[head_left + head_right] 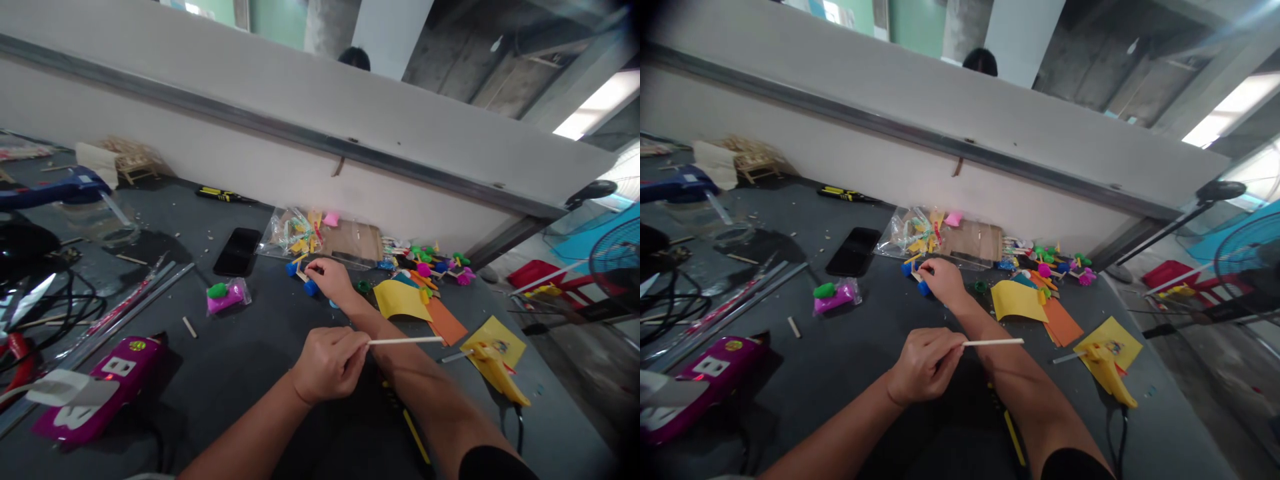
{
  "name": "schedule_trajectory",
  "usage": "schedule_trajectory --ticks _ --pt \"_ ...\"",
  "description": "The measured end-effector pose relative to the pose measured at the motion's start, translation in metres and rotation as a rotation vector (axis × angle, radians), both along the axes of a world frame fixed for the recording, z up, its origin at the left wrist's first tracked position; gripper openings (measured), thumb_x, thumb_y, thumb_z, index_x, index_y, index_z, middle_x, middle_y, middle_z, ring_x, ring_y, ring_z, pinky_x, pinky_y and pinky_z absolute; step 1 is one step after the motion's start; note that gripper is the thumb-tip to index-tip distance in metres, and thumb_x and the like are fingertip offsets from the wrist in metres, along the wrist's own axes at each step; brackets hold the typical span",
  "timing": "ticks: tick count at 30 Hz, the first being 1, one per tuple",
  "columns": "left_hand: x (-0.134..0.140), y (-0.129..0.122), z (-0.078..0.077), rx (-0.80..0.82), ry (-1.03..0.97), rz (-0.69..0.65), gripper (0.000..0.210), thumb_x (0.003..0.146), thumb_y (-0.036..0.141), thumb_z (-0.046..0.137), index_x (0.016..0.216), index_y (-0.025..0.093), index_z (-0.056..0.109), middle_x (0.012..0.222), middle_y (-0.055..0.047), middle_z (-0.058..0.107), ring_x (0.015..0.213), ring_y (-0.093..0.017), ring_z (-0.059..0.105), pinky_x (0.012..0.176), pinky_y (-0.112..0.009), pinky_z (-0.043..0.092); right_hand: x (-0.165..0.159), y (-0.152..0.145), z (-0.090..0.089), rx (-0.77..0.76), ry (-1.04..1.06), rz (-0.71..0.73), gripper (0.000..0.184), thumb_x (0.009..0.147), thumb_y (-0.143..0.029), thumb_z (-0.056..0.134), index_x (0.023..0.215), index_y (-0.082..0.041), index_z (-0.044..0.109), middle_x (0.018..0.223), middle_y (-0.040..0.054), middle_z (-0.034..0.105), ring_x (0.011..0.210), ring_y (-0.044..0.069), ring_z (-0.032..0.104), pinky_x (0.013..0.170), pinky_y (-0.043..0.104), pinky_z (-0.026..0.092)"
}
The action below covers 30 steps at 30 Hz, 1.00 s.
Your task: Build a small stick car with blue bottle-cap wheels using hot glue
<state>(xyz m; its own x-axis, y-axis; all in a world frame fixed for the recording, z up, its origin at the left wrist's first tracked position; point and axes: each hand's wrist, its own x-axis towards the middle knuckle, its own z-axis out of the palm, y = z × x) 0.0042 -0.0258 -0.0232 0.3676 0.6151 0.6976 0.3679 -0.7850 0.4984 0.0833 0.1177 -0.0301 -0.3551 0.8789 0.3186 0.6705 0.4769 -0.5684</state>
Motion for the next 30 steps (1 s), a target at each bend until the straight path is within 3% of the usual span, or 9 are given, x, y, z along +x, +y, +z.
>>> schedule_trajectory --ticks 30 --pt "-0.0006 0.0000 0.0026 0.048 0.027 0.034 0.013 0.084 0.014 0.047 0.091 0.016 0.058 0.068 -0.002 0.065 0.057 -0.013 0.057 0.053 -0.027 0.039 0.0039 -0.0023 -0.0048 -0.005 -0.013 -0.074 0.008 0.076 -0.027 0.065 0.075 -0.022 0.071 0.078 0.0000 0.065 0.071 0.014 0.057 0.066 0.025 0.038"
